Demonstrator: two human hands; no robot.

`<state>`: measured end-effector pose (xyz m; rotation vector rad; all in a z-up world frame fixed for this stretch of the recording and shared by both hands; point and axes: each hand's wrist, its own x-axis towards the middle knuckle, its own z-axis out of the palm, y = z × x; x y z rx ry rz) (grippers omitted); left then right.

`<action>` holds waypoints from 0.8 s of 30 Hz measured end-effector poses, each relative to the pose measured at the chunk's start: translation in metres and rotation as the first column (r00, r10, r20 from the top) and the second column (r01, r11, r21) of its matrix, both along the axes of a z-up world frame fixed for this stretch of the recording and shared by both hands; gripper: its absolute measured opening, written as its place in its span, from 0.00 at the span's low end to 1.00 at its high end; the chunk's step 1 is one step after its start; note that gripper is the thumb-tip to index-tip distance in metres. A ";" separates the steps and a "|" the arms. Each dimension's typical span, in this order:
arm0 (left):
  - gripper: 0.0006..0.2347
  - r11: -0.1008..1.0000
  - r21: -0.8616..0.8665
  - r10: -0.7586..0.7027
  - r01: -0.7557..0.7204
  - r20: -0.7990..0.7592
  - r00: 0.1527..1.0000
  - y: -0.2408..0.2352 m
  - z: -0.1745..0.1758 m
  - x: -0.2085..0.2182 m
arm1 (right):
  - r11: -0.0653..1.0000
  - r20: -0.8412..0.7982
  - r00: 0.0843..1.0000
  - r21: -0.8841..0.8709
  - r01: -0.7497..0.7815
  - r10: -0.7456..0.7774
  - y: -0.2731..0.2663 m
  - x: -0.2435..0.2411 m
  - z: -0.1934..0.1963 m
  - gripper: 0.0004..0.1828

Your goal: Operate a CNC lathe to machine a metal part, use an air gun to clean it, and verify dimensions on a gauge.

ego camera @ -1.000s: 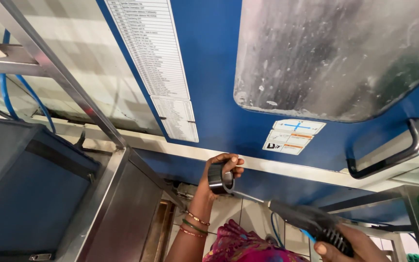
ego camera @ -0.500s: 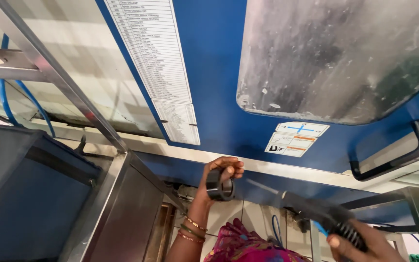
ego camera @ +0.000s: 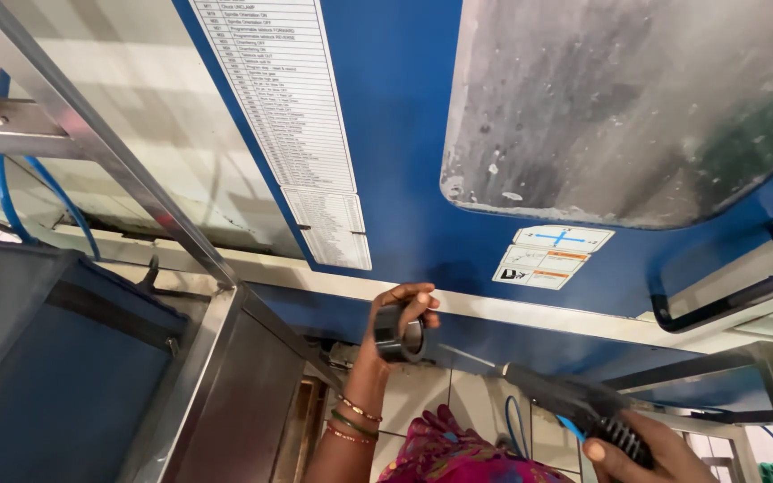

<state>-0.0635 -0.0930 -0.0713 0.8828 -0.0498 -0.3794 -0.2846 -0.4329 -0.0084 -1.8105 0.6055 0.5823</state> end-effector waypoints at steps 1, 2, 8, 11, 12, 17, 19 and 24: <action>0.08 1.000 0.002 -0.001 0.001 0.001 1.000 0.004 0.000 0.002 | 1.000 0.001 1.000 0.002 0.001 -0.001 0.001 0.000 0.000 0.34; 0.08 0.980 0.182 0.061 -0.076 0.086 0.994 0.007 0.000 0.004 | 1.000 0.005 1.000 -0.022 -0.011 0.011 0.003 0.000 -0.001 0.34; 0.11 0.563 0.735 0.157 -0.377 0.353 0.922 0.019 -0.032 -0.001 | 0.999 -0.013 1.000 -0.048 0.004 -0.004 0.010 0.001 -0.006 0.34; 0.09 0.710 0.659 0.245 -0.247 0.097 0.965 0.019 -0.017 -0.012 | 0.993 0.026 0.995 -0.071 -0.095 0.097 0.008 -0.005 -0.023 0.37; 0.10 0.802 0.555 0.258 -0.223 0.015 0.966 0.019 -0.007 -0.018 | 0.986 0.073 0.984 -0.049 -0.162 0.165 0.006 -0.010 -0.032 0.39; 0.14 0.955 0.265 0.134 -0.133 0.011 0.991 0.022 0.031 -0.022 | 0.996 0.049 0.998 -0.080 0.029 -0.025 0.050 0.002 0.030 0.33; 0.15 0.965 0.227 0.130 -0.133 0.029 0.991 0.021 0.037 -0.022 | 0.982 0.034 0.997 -0.171 0.079 -0.074 0.060 0.005 0.046 0.32; 0.14 0.968 0.161 0.189 -0.190 0.022 0.982 0.020 0.041 -0.024 | 1.000 0.058 0.998 -0.006 0.018 -0.018 0.062 -0.008 0.037 0.32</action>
